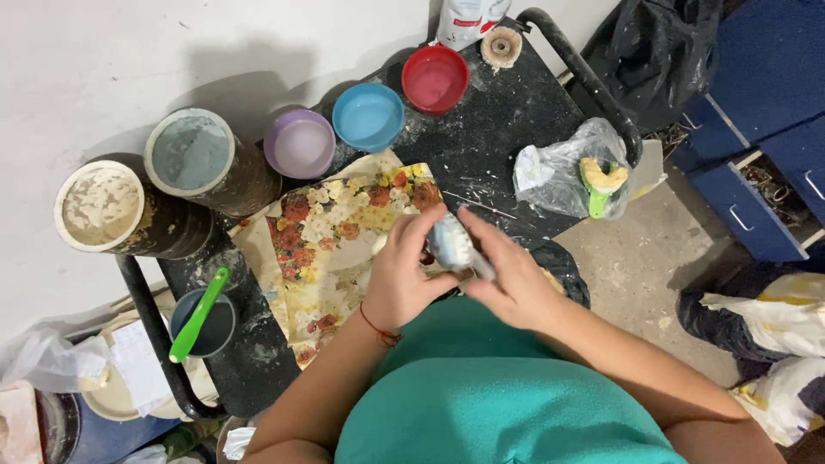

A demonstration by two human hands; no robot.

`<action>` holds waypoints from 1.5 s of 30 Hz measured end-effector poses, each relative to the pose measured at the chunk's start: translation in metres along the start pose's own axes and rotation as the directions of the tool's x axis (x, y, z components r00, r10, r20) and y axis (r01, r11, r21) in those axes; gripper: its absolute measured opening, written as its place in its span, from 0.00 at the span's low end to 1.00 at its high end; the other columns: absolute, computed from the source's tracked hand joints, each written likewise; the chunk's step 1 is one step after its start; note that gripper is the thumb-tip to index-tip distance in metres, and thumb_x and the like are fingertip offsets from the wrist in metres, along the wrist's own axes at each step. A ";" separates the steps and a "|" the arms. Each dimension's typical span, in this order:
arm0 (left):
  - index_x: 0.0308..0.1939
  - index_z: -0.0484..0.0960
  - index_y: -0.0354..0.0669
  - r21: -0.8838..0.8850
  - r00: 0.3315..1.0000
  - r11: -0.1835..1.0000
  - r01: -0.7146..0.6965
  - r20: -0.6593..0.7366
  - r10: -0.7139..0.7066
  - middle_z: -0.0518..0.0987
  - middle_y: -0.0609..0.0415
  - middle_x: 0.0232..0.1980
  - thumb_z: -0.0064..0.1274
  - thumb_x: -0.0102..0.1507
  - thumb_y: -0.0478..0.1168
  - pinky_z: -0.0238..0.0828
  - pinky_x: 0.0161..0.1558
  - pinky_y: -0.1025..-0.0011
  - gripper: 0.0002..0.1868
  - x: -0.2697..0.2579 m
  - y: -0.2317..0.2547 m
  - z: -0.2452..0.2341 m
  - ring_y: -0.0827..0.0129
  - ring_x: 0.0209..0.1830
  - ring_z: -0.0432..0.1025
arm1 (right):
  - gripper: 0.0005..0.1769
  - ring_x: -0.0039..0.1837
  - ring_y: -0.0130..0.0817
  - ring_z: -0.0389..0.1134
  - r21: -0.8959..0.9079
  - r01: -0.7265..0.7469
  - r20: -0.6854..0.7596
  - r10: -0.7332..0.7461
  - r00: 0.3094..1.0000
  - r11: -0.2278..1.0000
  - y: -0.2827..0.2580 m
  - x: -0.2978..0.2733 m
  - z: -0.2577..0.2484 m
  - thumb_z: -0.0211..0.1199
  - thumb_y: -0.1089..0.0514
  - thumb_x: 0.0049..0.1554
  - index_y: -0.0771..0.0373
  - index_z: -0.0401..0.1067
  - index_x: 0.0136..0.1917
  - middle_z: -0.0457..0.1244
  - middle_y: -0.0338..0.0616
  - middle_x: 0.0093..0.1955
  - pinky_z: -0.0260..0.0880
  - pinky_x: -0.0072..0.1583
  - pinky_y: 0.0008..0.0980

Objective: Applying dental stone or plaster to a dental impression tray to create a cast model.

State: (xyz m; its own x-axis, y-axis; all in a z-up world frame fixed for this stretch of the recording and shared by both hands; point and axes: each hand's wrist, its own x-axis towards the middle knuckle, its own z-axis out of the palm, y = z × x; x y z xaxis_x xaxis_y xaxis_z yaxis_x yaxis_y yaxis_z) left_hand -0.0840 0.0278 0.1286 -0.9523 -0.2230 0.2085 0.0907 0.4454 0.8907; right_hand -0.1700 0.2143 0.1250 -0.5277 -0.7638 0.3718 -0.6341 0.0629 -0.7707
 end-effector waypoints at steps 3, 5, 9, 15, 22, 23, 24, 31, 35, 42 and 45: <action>0.71 0.71 0.48 0.171 0.996 0.985 -0.009 0.094 -0.007 0.74 0.36 0.58 0.75 0.50 0.43 0.84 0.37 0.49 0.46 0.002 0.004 0.003 0.39 0.39 0.81 | 0.35 0.65 0.65 0.68 0.008 -0.106 -0.029 0.106 0.994 0.994 0.016 -0.009 0.003 0.45 0.44 0.68 0.77 0.62 0.74 0.64 0.71 0.66 0.69 0.64 0.60; 0.69 0.72 0.48 0.183 0.992 0.983 -0.032 0.123 0.010 0.70 0.36 0.64 0.75 0.50 0.49 0.82 0.43 0.45 0.46 0.004 0.008 0.000 0.35 0.46 0.79 | 0.31 0.64 0.65 0.69 0.042 -0.140 -0.066 0.143 0.988 0.989 0.006 -0.004 0.001 0.44 0.48 0.69 0.75 0.65 0.72 0.66 0.68 0.64 0.70 0.62 0.59; 0.67 0.74 0.50 0.163 0.977 0.980 -0.113 0.198 0.080 0.72 0.41 0.67 0.73 0.53 0.56 0.78 0.52 0.46 0.42 0.009 -0.002 0.002 0.35 0.56 0.77 | 0.27 0.63 0.62 0.71 0.139 -0.245 -0.077 0.257 0.963 0.960 0.024 -0.010 0.001 0.41 0.53 0.70 0.70 0.71 0.69 0.69 0.64 0.61 0.71 0.61 0.57; 0.67 0.70 0.48 0.203 0.960 0.979 0.028 0.268 -0.083 0.70 0.39 0.70 0.71 0.54 0.50 0.81 0.51 0.53 0.40 0.008 -0.005 0.010 0.37 0.55 0.78 | 0.20 0.40 0.44 0.74 0.193 -0.286 -0.122 0.313 0.942 0.938 0.031 -0.004 0.005 0.53 0.56 0.67 0.67 0.76 0.66 0.71 0.58 0.40 0.75 0.41 0.45; 0.65 0.68 0.45 0.228 0.927 0.974 -0.001 0.366 -0.085 0.74 0.38 0.66 0.72 0.52 0.48 0.78 0.54 0.50 0.42 0.012 -0.009 0.007 0.37 0.57 0.77 | 0.21 0.30 0.38 0.72 0.450 -0.343 -0.002 0.385 0.923 0.824 0.036 -0.011 0.009 0.51 0.57 0.67 0.75 0.73 0.64 0.67 0.58 0.30 0.78 0.32 0.36; 0.66 0.68 0.47 0.258 0.918 0.966 0.008 0.380 -0.109 0.75 0.40 0.66 0.71 0.52 0.50 0.78 0.55 0.51 0.42 0.013 -0.012 0.007 0.39 0.58 0.77 | 0.20 0.29 0.39 0.73 0.455 -0.308 0.007 0.343 0.939 0.835 0.038 -0.010 0.008 0.51 0.57 0.67 0.75 0.72 0.64 0.68 0.57 0.28 0.77 0.32 0.36; 0.67 0.69 0.49 0.287 0.910 0.958 0.018 0.393 -0.135 0.76 0.42 0.66 0.70 0.52 0.52 0.78 0.56 0.53 0.42 0.012 -0.015 0.008 0.41 0.58 0.77 | 0.20 0.28 0.39 0.74 0.460 -0.275 0.018 0.300 0.954 0.845 0.040 -0.010 0.008 0.52 0.58 0.66 0.75 0.72 0.63 0.69 0.56 0.27 0.76 0.31 0.35; 0.66 0.71 0.51 0.287 0.921 0.956 -0.062 0.385 -0.056 0.80 0.41 0.60 0.71 0.52 0.50 0.81 0.50 0.57 0.41 0.009 -0.023 0.007 0.42 0.52 0.80 | 0.19 0.38 0.39 0.73 0.360 -0.152 -0.015 0.169 0.986 0.921 0.051 -0.015 0.007 0.55 0.58 0.66 0.74 0.76 0.61 0.70 0.60 0.34 0.74 0.41 0.45; 0.66 0.72 0.55 0.301 0.927 0.949 -0.094 0.373 -0.026 0.81 0.44 0.57 0.71 0.50 0.53 0.81 0.48 0.58 0.41 0.008 -0.028 0.009 0.45 0.49 0.81 | 0.19 0.41 0.44 0.73 0.347 -0.122 -0.024 0.139 0.990 0.930 0.061 -0.016 0.007 0.56 0.58 0.66 0.73 0.76 0.62 0.71 0.60 0.39 0.74 0.45 0.47; 0.62 0.74 0.47 0.349 0.927 0.916 -0.196 0.370 0.058 0.81 0.40 0.57 0.69 0.55 0.53 0.82 0.48 0.60 0.35 0.009 -0.015 0.001 0.48 0.46 0.83 | 0.18 0.46 0.36 0.71 0.384 -0.159 -0.060 0.196 0.979 0.910 0.065 -0.018 0.016 0.53 0.58 0.67 0.70 0.78 0.61 0.73 0.55 0.44 0.74 0.49 0.46; 0.62 0.73 0.48 0.457 0.949 0.843 -0.283 0.262 0.177 0.81 0.44 0.58 0.70 0.53 0.56 0.82 0.44 0.61 0.38 0.004 -0.025 0.012 0.50 0.45 0.83 | 0.16 0.44 0.30 0.67 0.375 -0.230 -0.140 0.300 0.944 0.898 0.054 -0.011 0.024 0.53 0.59 0.67 0.69 0.80 0.58 0.72 0.50 0.41 0.73 0.48 0.41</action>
State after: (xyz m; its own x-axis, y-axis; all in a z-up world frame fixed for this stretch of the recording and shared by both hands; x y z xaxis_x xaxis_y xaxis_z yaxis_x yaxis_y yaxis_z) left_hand -0.0937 0.0265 0.1027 -0.9636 0.0941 0.2501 0.2133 0.8348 0.5076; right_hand -0.1846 0.2107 0.0662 -0.7673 -0.6119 0.1920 -0.2361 -0.0088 -0.9717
